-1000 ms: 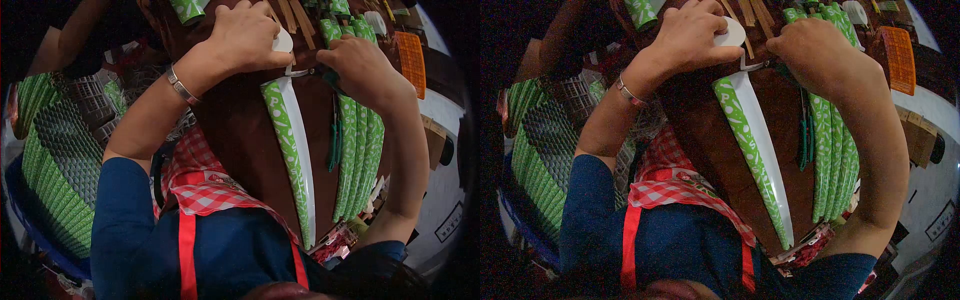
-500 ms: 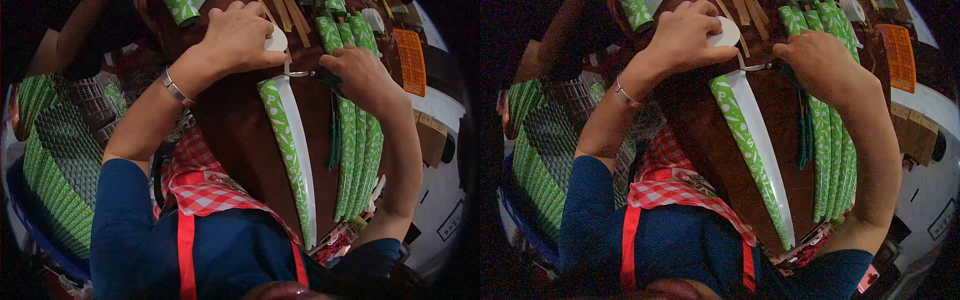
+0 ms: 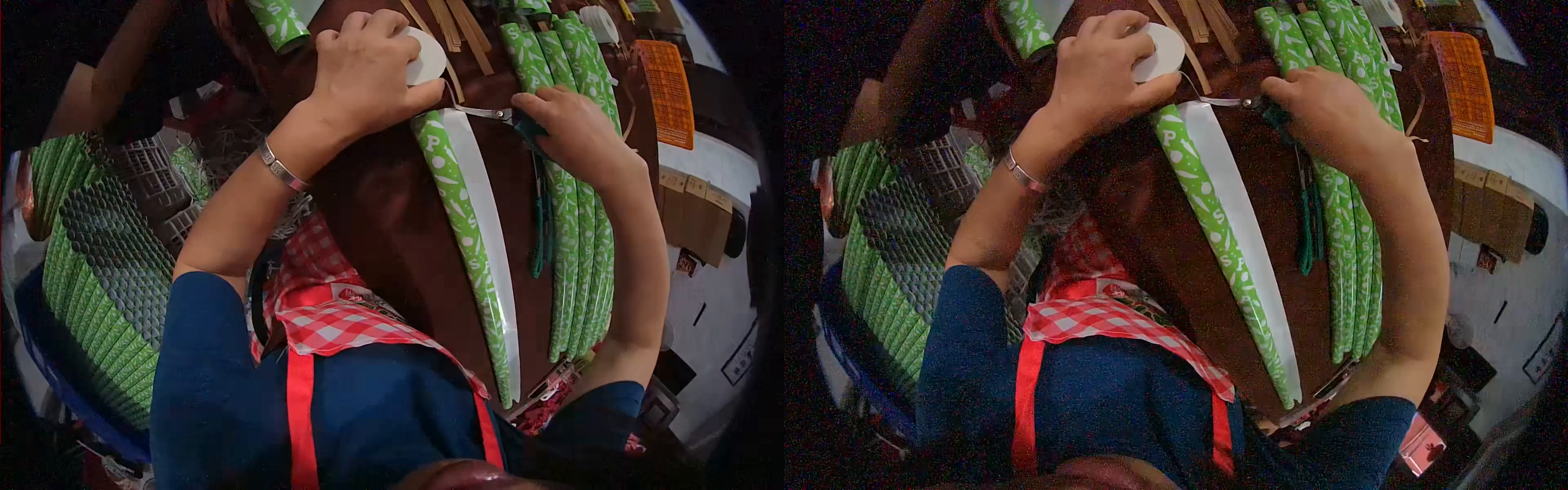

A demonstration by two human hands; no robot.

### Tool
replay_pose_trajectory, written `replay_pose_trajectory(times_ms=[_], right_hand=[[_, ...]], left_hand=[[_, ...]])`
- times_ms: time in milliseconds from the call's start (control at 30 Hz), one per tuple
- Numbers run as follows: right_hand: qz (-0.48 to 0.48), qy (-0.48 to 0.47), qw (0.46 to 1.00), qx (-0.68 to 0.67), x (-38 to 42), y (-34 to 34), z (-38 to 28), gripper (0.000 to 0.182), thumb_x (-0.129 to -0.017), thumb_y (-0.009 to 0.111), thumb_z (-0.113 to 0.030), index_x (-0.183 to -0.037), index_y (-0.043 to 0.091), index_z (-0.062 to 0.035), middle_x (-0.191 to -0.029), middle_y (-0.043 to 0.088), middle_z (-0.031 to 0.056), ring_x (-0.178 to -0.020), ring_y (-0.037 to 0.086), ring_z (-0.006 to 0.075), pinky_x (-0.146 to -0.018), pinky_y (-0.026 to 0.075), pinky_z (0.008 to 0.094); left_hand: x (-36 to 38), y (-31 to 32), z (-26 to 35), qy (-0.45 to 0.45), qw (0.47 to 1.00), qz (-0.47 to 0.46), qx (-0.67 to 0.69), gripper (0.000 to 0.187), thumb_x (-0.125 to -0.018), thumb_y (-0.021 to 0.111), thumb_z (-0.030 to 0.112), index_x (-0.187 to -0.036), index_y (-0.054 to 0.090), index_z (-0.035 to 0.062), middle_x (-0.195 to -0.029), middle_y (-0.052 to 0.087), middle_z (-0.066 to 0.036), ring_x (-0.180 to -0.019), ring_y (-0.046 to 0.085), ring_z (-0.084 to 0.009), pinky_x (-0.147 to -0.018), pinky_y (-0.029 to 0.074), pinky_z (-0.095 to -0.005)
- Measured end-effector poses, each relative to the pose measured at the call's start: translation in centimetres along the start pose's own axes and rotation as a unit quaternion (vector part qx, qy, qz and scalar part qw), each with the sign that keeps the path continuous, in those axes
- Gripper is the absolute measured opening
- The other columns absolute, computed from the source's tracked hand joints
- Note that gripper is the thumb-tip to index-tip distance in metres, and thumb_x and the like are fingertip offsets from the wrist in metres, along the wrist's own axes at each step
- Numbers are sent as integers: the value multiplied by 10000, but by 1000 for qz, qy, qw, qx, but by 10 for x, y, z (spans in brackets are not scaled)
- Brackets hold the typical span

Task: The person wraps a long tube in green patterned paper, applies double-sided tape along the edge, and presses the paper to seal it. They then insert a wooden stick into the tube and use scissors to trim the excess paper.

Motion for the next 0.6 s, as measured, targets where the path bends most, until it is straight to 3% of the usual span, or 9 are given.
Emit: replay_pose_trajectory(times_ms=[200,267,300,367,467,600], right_hand=[[3,-8,1000,-6,0,4,2,479,-732,682,-15,-1190,558,-76,-983,620,127,-976,600,348,-822,493,452],[-5,0,1000,-2,-3,3,2,478,-730,685,-18,-1188,559,-79,-978,619,125,-978,599,347,-822,493,451],[-14,8,1000,3,-3,4,3,478,-729,687,-21,-1185,559,-82,-973,618,122,-980,598,345,-823,494,449],[1,10,1000,-8,-2,3,4,477,-731,691,-28,-1186,560,-86,-962,616,120,-974,598,345,-819,493,450],[7,15,1000,-22,-1,5,8,469,-739,696,-43,-1185,563,-94,-949,609,118,-958,596,346,-810,490,451],[10,11,999,-43,0,3,8,468,-748,739,-120,-1184,570,-100,-951,595,118,-953,584,340,-801,481,449]], left_hand=[[3,-3,5,13,1000,18,-6,439,-718,751,433,-1019,690,120,-1156,606,-56,-1102,557,-270,-833,436,-464],[8,-3,-4,-49,997,28,60,404,-708,768,299,-1049,646,119,-1213,595,-57,-1141,552,-266,-880,427,-448],[9,-7,-1,-47,997,29,60,404,-708,768,299,-1049,646,119,-1213,595,-57,-1141,552,-266,-880,427,-448],[12,-27,25,31,982,58,178,358,-710,746,245,-1028,637,122,-1185,599,-60,-1111,564,-261,-895,421,-441],[44,-2,96,195,932,-139,274,386,-710,756,261,-1044,604,138,-1074,600,-38,-1088,564,-227,-896,400,-438],[53,5,101,216,932,-165,239,428,-698,761,368,-1027,596,151,-1072,586,-2,-1111,526,-198,-902,365,-447]])
Point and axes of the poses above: each hand's wrist, its own x-axis away from the middle knuckle, its own y-axis out of the palm, z = x × y, the point moved 10 cm from there along -x, towards the middle knuckle
